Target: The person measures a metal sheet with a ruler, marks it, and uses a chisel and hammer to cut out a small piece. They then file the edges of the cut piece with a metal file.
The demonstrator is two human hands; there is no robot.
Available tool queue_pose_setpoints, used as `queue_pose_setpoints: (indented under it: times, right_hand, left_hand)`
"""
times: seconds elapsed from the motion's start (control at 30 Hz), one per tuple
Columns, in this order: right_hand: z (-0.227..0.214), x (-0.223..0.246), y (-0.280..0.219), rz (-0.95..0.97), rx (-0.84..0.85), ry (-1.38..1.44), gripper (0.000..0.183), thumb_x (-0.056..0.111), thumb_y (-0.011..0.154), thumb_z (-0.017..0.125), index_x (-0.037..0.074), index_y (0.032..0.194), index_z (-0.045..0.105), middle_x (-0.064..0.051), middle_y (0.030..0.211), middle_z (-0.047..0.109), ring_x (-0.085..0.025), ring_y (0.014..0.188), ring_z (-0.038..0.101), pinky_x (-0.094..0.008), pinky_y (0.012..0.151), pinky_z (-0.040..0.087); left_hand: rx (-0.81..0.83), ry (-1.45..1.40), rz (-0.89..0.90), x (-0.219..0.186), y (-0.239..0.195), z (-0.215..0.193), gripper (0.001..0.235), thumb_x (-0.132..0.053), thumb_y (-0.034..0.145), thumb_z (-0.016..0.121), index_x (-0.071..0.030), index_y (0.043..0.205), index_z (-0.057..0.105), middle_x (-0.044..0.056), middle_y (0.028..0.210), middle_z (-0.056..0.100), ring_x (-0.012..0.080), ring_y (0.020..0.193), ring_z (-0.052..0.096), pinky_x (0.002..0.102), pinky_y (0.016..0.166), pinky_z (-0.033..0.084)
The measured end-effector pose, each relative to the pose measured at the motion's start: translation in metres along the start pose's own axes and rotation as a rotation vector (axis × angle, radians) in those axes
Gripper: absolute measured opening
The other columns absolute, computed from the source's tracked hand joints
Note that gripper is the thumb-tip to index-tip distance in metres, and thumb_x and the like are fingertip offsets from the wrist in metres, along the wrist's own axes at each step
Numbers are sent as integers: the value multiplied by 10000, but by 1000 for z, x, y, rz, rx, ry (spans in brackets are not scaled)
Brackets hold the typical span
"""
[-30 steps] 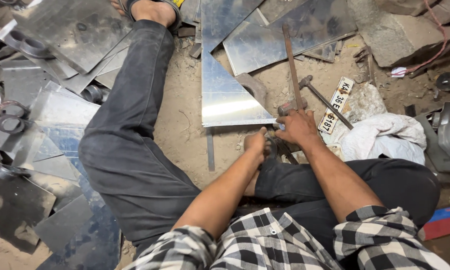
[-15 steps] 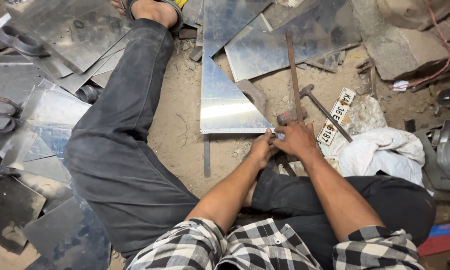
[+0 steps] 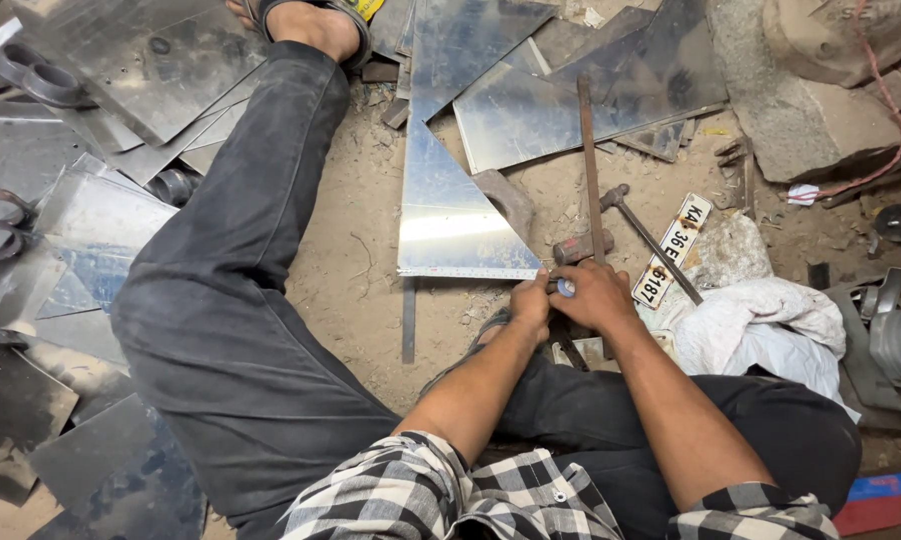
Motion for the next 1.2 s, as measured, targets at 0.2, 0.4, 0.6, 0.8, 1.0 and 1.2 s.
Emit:
queue_pose_setpoints:
  times: [0.2, 0.4, 0.6, 0.8, 1.0, 1.2]
  right_hand:
    - [12, -20, 10, -113, -10, 146, 589, 372, 719, 806, 200, 1271, 694, -127, 1240, 683, -327, 1171, 629, -472, 990, 483]
    - [23, -86, 31, 154, -191, 745, 358, 228, 945, 654, 126, 1285, 700, -121, 1042, 756, -255, 972, 720, -366, 858, 558]
    - [18, -111, 23, 316, -186, 363, 166, 79, 889, 696, 96, 1025, 789, -111, 954, 781, -230, 839, 731, -372, 805, 582]
    - [47, -76, 27, 88, 79, 246, 259, -17, 803, 726, 114, 1003, 828, -127, 953, 790, -223, 847, 757, -328, 796, 586]
    - [78, -71, 35, 66, 272, 367, 400, -92, 767, 667, 118, 1078, 804, -119, 960, 811, -243, 847, 780, -350, 752, 597]
    - [97, -72, 38, -82, 297, 178, 333, 5, 770, 751, 125, 1073, 817, -176, 985, 782, -298, 910, 767, -374, 816, 588]
  left_hand:
    - [-104, -2, 60, -3, -6, 2, 327, -281, 1034, 606, 36, 971, 654, 116, 874, 692, 191, 686, 672, 325, 576, 515]
    - [-130, 15, 33, -10, -20, 10, 318, -296, 1043, 575, 6, 960, 629, 91, 866, 696, 186, 731, 684, 309, 590, 539]
    - [-170, 142, 149, -14, -32, 1, 362, -260, 1039, 603, 69, 918, 694, 120, 839, 716, 200, 716, 657, 355, 660, 555]
    - [-213, 223, 239, -15, -39, -14, 336, -235, 1021, 631, 70, 900, 706, 99, 843, 716, 159, 712, 617, 339, 677, 512]
    - [-210, 148, 183, -15, -42, -16, 337, -242, 1031, 640, 72, 910, 673, 89, 808, 654, 187, 693, 555, 374, 655, 476]
    - [-205, 144, 235, -25, -50, -16, 267, -216, 995, 648, 42, 967, 710, 59, 862, 702, 145, 757, 603, 334, 709, 510]
Point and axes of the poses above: each hand's wrist, its own y-axis towards the middle knuckle, its own z-axis out of the palm, x = y × z, the point moved 5 cm from there along y, towards the middle knuckle
